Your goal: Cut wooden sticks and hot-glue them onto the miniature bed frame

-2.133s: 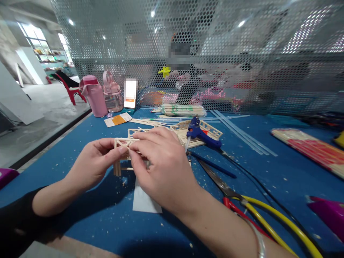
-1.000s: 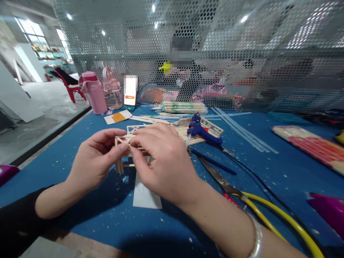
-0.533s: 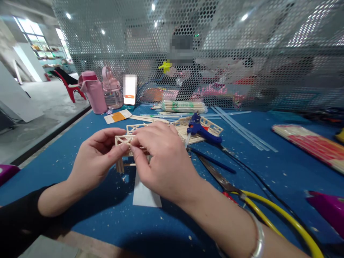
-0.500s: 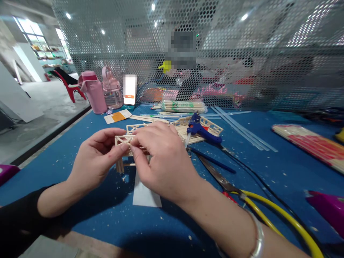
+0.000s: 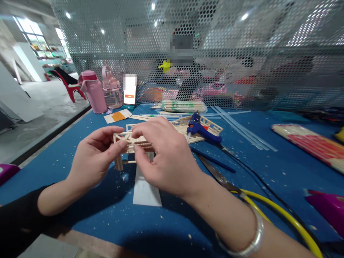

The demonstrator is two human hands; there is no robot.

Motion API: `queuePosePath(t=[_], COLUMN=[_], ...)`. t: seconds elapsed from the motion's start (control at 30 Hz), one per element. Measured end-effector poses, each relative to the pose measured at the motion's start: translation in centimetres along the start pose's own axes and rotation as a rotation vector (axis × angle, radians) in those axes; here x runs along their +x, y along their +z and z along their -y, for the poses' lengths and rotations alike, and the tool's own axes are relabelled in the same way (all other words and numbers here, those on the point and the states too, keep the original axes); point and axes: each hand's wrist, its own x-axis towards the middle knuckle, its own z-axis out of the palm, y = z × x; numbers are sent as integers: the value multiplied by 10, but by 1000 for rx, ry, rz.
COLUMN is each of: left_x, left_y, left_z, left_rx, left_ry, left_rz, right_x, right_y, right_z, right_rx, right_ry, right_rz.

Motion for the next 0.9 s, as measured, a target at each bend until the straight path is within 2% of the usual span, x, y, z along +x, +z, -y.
queuePosePath(t=[0.2,0.47,0.7,0.9], left_x=[0,0,5,6], left_y=[0,0,-4,-2], left_z=[0,-1,2,2], left_rx=[-13,-27,-246,-237], left_ry=[-9,-10,-23,-53], left_rz=[11,28,139,114], right_x=[-2,-4,-4,-3], right_y=[5,9,8,8], right_z=[1,3,-3,-5], right_rx=[-116,-159,-158,-149], right_ry=[-38,-18,-16,1], right_rz=[-107,-93,-107,-102])
